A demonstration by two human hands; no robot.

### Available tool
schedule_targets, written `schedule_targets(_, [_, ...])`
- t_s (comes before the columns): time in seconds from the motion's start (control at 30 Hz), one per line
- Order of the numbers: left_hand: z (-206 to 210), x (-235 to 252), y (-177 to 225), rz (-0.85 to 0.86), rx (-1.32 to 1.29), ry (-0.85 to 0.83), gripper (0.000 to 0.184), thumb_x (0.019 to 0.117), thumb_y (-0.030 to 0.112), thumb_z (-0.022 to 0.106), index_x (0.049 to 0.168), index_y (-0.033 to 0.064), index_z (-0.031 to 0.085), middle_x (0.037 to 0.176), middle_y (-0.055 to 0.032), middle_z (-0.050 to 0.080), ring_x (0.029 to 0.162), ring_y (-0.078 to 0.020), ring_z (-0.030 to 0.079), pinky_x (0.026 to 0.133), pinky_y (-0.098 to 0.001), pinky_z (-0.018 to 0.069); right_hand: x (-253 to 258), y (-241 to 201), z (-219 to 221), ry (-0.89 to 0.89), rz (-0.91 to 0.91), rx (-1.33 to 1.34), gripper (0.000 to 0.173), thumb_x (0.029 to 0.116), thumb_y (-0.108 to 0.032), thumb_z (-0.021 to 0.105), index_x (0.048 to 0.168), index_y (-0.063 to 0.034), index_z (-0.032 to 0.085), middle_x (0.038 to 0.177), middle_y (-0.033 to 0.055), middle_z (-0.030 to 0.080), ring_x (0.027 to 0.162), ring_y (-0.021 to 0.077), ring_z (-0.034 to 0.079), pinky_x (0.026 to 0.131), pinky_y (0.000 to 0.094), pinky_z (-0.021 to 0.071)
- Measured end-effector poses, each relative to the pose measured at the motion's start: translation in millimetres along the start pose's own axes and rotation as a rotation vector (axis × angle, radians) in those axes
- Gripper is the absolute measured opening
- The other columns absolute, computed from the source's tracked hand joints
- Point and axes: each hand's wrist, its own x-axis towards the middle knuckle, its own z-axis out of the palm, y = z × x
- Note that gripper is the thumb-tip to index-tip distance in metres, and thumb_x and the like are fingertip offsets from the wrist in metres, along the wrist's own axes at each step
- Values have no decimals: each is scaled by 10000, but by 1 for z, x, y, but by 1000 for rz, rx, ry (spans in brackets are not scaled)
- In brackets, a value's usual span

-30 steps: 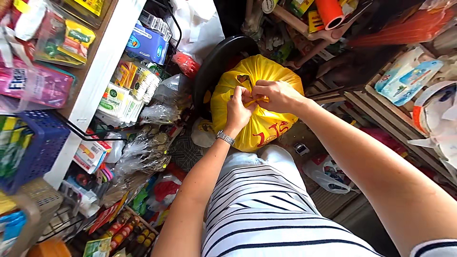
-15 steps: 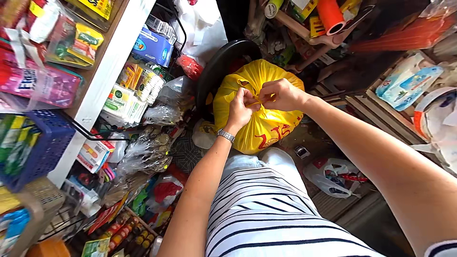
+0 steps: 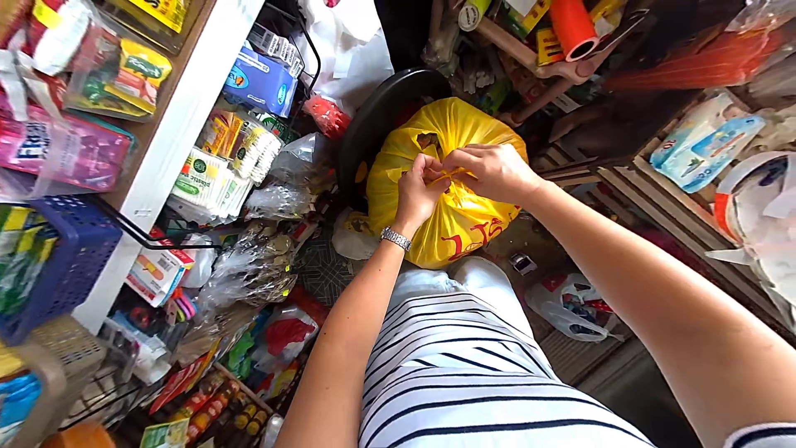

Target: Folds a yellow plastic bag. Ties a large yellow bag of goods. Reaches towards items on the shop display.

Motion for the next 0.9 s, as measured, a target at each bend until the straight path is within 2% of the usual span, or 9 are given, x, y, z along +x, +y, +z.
schedule_targets(0.13, [-1, -12, 1, 41, 33, 53, 378, 839, 1, 797, 1136, 9, 563, 986, -122, 712, 883, -202, 717, 800, -382, 608, 0, -9, 5, 33, -110, -126, 210, 983, -14, 555, 1147, -76, 671, 880, 137, 710, 685, 360, 687, 521, 499, 530])
schedule_targets(0.2, [-6, -20, 6, 102, 92, 20, 428, 857, 40, 803, 1187, 56, 531, 1044, -121, 689, 917, -235, 702, 776, -413, 608, -1, -8, 8, 43, -125, -81, 281, 950, 29, 564, 1185, -77, 676, 925, 134, 728, 720, 342, 702, 595, 496, 569])
schedule_targets(0.27, [-3, -18, 7, 139, 159, 28, 470, 868, 55, 805, 1255, 39, 539, 1116, -140, 705, 987, -252, 718, 843, -443, 619, 1, -7, 8, 70, -105, -4, 299, 942, 47, 577, 1193, -83, 673, 974, 119, 745, 788, 314, 730, 690, 499, 604])
schedule_targets(0.37, [3, -9, -3, 141, 190, 29, 494, 890, 82, 789, 1313, 51, 536, 1140, -110, 719, 1005, -203, 734, 884, -417, 626, 0, -6, 6, 54, 9, 82, 260, 954, 32, 584, 1181, -65, 668, 962, 125, 736, 834, 311, 728, 760, 519, 596])
schedule_targets(0.47, [1, 0, -7, 93, 186, -43, 354, 907, 104, 773, 1225, 22, 642, 1087, -92, 740, 983, -162, 732, 891, -380, 620, -11, -11, 8, 112, 177, 135, 195, 941, 3, 639, 1128, -46, 665, 1021, 139, 712, 868, 298, 717, 779, 502, 594])
schedule_targets(0.57, [-3, 4, -6, 119, 260, -88, 275, 911, 72, 732, 1164, -22, 678, 1089, -133, 734, 987, -180, 728, 893, -375, 613, -34, -19, 11, 386, 355, 288, 98, 950, -56, 688, 1016, 3, 645, 1116, 165, 616, 892, 252, 681, 767, 425, 613])
schedule_targets(0.67, [-9, 4, -2, 207, 378, -98, 307, 931, 105, 698, 1208, -20, 658, 1157, -155, 710, 1028, -202, 714, 907, -397, 604, -77, -20, -18, 655, 476, 406, 116, 1018, -71, 579, 1055, 37, 599, 1110, 169, 597, 988, 224, 652, 881, 376, 594])
schedule_targets(0.77, [-15, 3, 8, 292, 459, -38, 300, 955, 138, 669, 1212, -17, 669, 1210, -199, 664, 1052, -262, 687, 908, -428, 584, -130, -6, -68, 910, 601, 430, 167, 1051, -108, 485, 1098, 30, 568, 1069, 152, 624, 973, 218, 670, 882, 410, 587])
schedule_targets(0.9, [-13, -4, 38, 382, 489, -18, 272, 958, 110, 642, 1182, -42, 670, 1173, -222, 675, 984, -288, 705, 865, -453, 596, -196, 9, -135, 1239, 699, 456, 262, 1088, -152, 384, 1207, 46, 505, 1032, 128, 655, 946, 176, 671, 887, 370, 567])
